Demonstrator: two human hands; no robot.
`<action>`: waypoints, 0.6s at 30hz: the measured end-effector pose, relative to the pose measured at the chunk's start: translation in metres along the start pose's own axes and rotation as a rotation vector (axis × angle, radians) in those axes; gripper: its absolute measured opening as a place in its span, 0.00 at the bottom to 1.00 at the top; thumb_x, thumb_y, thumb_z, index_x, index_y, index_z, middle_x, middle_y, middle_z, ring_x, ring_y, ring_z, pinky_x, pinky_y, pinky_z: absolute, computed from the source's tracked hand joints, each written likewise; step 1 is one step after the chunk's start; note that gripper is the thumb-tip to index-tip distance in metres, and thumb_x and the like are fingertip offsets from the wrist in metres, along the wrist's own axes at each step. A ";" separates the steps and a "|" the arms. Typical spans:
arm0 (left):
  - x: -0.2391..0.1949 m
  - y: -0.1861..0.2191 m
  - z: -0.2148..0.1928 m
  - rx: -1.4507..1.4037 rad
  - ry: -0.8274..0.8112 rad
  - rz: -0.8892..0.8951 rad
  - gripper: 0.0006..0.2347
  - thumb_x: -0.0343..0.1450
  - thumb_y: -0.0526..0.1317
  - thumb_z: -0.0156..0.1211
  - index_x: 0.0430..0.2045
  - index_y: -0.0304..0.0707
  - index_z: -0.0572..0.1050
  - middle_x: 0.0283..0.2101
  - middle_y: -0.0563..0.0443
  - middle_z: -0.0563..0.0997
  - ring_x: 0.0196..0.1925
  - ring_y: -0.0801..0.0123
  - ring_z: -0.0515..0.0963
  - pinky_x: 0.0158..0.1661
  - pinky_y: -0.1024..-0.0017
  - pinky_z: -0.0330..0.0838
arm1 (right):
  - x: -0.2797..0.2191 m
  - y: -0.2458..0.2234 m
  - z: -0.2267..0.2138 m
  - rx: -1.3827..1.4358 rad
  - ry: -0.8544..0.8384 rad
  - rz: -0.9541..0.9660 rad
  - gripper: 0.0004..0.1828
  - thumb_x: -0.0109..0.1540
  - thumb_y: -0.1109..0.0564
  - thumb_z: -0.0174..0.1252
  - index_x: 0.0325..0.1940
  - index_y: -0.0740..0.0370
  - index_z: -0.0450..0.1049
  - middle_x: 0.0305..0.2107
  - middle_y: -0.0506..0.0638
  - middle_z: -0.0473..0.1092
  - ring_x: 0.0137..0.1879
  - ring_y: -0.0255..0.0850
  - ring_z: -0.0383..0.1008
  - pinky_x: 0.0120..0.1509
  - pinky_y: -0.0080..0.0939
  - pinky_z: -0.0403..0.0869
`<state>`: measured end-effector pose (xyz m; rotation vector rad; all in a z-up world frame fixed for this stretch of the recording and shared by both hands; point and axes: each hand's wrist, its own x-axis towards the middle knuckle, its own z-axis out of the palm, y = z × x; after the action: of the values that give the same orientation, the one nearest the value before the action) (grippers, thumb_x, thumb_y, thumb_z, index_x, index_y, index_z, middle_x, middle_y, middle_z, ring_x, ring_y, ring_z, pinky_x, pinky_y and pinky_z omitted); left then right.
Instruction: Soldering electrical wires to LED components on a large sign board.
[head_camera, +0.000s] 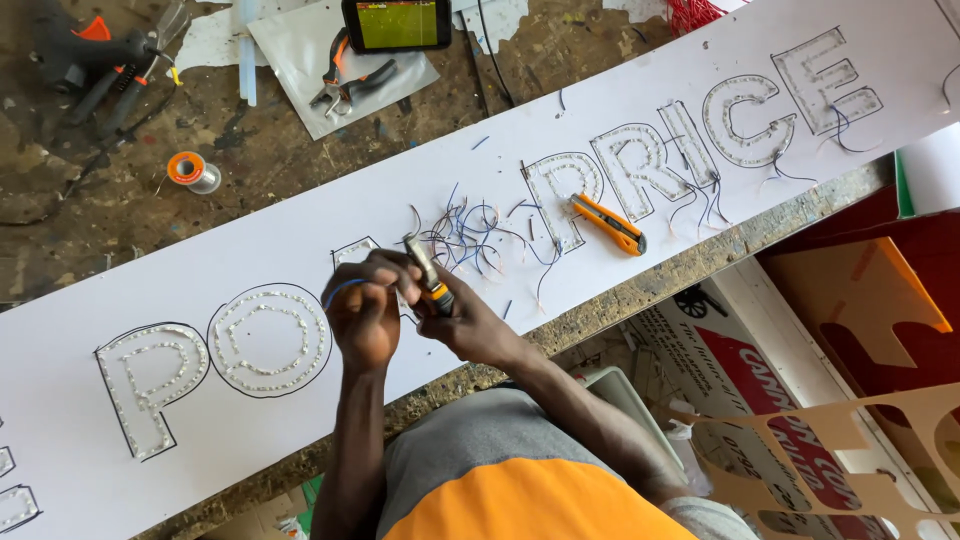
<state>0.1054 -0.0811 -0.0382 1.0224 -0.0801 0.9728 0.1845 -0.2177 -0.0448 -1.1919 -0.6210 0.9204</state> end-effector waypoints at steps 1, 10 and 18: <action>0.000 -0.002 -0.002 -0.001 -0.001 -0.001 0.15 0.81 0.46 0.65 0.40 0.27 0.78 0.27 0.34 0.83 0.43 0.47 0.85 0.49 0.62 0.79 | 0.003 0.013 0.001 0.000 0.002 0.000 0.25 0.61 0.76 0.64 0.61 0.65 0.77 0.29 0.50 0.72 0.33 0.36 0.73 0.39 0.36 0.75; 0.015 -0.074 0.006 0.435 0.421 -0.030 0.13 0.82 0.47 0.64 0.32 0.39 0.78 0.34 0.47 0.77 0.38 0.70 0.75 0.46 0.70 0.67 | 0.016 0.011 0.012 -0.090 0.338 0.183 0.23 0.62 0.64 0.65 0.63 0.65 0.81 0.33 0.56 0.76 0.34 0.42 0.75 0.37 0.41 0.74; 0.060 -0.085 0.057 0.184 0.499 -0.066 0.09 0.84 0.44 0.56 0.39 0.40 0.77 0.26 0.63 0.65 0.21 0.84 0.63 0.28 0.81 0.59 | 0.050 0.074 -0.092 0.530 0.845 0.217 0.15 0.57 0.69 0.62 0.47 0.72 0.71 0.20 0.64 0.72 0.22 0.60 0.78 0.34 0.67 0.80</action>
<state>0.2227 -0.0991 -0.0359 0.9152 0.4601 1.1638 0.2652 -0.2142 -0.1440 -1.0402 0.4180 0.6102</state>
